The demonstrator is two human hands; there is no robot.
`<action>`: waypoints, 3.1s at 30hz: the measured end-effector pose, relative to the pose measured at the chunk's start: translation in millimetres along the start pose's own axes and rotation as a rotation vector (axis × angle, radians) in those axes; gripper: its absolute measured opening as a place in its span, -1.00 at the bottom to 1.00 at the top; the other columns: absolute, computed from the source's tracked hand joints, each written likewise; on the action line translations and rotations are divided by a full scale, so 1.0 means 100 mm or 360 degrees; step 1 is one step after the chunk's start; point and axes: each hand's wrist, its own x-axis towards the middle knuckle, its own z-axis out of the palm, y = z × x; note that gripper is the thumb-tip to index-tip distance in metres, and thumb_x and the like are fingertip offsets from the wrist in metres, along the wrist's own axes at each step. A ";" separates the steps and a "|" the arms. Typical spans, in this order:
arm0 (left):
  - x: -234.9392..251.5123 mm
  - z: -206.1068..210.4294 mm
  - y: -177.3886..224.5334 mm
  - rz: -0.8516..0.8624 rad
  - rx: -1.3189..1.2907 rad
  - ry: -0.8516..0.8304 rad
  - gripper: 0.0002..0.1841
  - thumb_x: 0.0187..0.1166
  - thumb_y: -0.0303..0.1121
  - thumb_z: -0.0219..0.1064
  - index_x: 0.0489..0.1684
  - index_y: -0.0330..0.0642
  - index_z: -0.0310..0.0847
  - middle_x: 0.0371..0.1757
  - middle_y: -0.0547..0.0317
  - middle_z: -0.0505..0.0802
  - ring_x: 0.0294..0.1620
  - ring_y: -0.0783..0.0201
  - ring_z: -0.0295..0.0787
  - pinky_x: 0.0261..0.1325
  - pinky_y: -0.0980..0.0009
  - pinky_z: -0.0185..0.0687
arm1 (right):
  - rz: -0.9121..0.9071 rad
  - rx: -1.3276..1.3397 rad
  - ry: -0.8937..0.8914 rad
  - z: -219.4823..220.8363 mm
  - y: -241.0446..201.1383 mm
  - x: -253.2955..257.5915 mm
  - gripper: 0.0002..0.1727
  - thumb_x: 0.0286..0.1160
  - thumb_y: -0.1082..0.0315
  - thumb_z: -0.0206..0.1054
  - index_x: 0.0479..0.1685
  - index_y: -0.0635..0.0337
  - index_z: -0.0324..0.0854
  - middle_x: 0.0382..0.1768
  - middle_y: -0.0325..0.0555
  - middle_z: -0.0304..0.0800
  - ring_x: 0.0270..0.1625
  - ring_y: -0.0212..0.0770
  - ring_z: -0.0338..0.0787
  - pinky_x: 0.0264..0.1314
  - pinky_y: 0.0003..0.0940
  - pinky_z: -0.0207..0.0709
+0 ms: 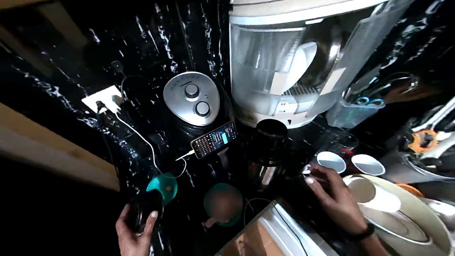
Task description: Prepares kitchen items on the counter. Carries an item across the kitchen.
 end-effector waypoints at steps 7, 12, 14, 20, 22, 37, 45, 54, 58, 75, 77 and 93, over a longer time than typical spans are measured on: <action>0.52 0.48 0.96 0.0913 -0.0243 -0.0193 0.09 0.28 0.33 0.50 0.60 -0.49 0.31 0.52 -0.41 0.55 0.57 0.14 0.49 0.60 0.29 0.42 | 0.0130 0.0622 0.0345 0.62 -0.30 0.36 -0.42 0.57 0.16 0.27 0.32 0.57 0.46 0.04 0.01 0.75 0.04 -0.64 0.68 0.21 -0.68 0.53; 0.57 0.81 1.03 0.0981 -0.0346 -0.0366 0.03 0.25 0.23 0.57 0.59 -0.43 0.36 0.51 -0.35 0.58 0.55 0.17 0.52 0.57 0.32 0.45 | 0.0041 0.0840 0.0618 0.73 -0.35 0.32 -0.78 0.47 0.35 0.36 -0.08 0.35 0.58 -0.33 -0.44 0.69 -0.28 -0.78 0.64 -0.11 -0.80 0.56; 0.58 0.93 1.01 0.1000 -0.0395 -0.0394 0.03 0.25 0.24 0.56 0.57 -0.46 0.38 0.50 -0.34 0.60 0.50 0.17 0.55 0.52 0.32 0.50 | -0.0015 0.1000 0.0628 0.75 -0.42 0.35 -0.88 0.43 0.43 0.37 -0.13 0.18 0.60 -0.41 -0.60 0.72 -0.40 -0.76 0.66 -0.27 -0.77 0.60; 0.63 1.03 0.98 0.0970 -0.0530 -0.0390 0.04 0.24 0.28 0.56 0.60 -0.37 0.36 0.52 -0.23 0.60 0.54 0.28 0.52 0.55 0.41 0.47 | -0.0074 0.1011 0.0732 0.58 -0.73 0.50 -0.90 0.44 0.40 0.39 -0.30 -0.02 0.58 -0.51 -0.66 0.68 -0.55 -0.74 0.60 -0.51 -0.79 0.51; 0.63 1.02 1.02 0.0908 -0.0682 -0.0405 0.04 0.26 0.23 0.58 0.64 -0.36 0.31 0.54 -0.15 0.58 0.54 0.37 0.51 0.54 0.45 0.51 | -0.0141 0.0967 0.0729 0.53 -0.75 0.44 -0.87 0.42 0.37 0.42 -0.33 -0.09 0.57 -0.51 -0.71 0.68 -0.53 -0.75 0.62 -0.48 -0.79 0.54; 0.93 1.94 2.80 0.1121 -0.0408 -0.0978 -0.04 0.30 0.06 0.64 0.74 -0.19 0.31 0.63 -0.21 0.50 0.57 -0.06 0.52 0.52 -0.03 0.55 | -0.0262 0.1012 0.1022 1.00 -0.58 0.64 -0.89 0.32 0.45 0.46 -0.38 0.08 0.61 -0.51 -0.63 0.69 -0.43 -0.79 0.66 -0.29 -0.82 0.60; 0.97 2.26 2.80 0.1113 -0.0097 -0.1253 0.06 0.42 0.11 0.55 0.90 -0.11 0.01 0.75 -0.30 0.35 0.70 -0.20 0.37 0.62 -0.15 0.40 | -0.0181 0.0989 0.1090 1.22 -0.50 0.78 -0.89 0.38 0.49 0.43 -0.31 0.32 0.59 -0.41 -0.43 0.74 -0.30 -0.75 0.72 -0.11 -0.78 0.65; 0.50 1.36 1.51 0.0956 -0.0023 -0.1042 -0.51 0.71 -0.16 0.24 0.54 -0.21 0.55 0.25 -0.08 0.81 0.13 0.10 0.83 0.21 0.06 0.76 | -0.0215 0.0151 0.0490 0.60 -0.37 0.56 -0.05 0.48 0.03 0.47 0.64 0.57 0.10 0.31 0.45 0.56 0.29 0.01 0.67 0.36 -0.15 0.57; 0.30 1.11 0.53 0.0092 0.0341 -0.1542 -0.58 0.80 -0.26 0.15 0.45 -0.36 0.58 0.30 -0.23 0.79 0.27 -0.06 0.79 0.43 0.01 0.63 | -0.0398 -0.0007 0.0445 0.33 -0.52 0.59 -0.09 0.51 -0.12 0.33 0.59 0.52 0.24 0.44 0.51 0.41 0.41 0.09 0.55 0.45 -0.12 0.46; -0.16 1.43 -0.16 -0.0768 0.0067 -0.1455 -0.61 0.81 -0.29 0.16 0.37 -0.47 0.53 0.19 -0.34 0.77 0.20 -0.13 0.77 0.36 -0.03 0.62 | -0.0402 0.0189 -0.0004 0.34 -0.94 1.62 -0.12 0.29 0.15 0.56 0.64 0.30 0.27 0.66 0.25 0.30 0.55 -0.13 0.52 0.46 -0.29 0.51; -0.16 1.37 -0.17 -0.0818 0.0112 -0.1426 -0.60 0.81 -0.28 0.15 0.40 -0.44 0.52 0.22 -0.33 0.77 0.24 -0.14 0.76 0.38 -0.06 0.60 | -0.0437 0.0111 0.0069 0.39 -0.96 1.58 -0.13 0.34 0.10 0.53 0.63 0.33 0.29 0.66 0.32 0.27 0.55 -0.05 0.52 0.43 -0.24 0.53; -0.22 0.31 -0.76 -0.0964 0.0366 -0.1116 -0.60 0.79 -0.24 0.19 0.36 -0.36 0.61 0.26 -0.31 0.79 0.34 -0.18 0.73 0.47 -0.14 0.53 | -0.0414 0.0007 0.0171 0.54 -0.80 1.68 -0.02 0.30 -0.20 0.54 0.64 0.28 0.37 0.56 0.32 0.43 0.55 0.01 0.52 0.58 -0.18 0.41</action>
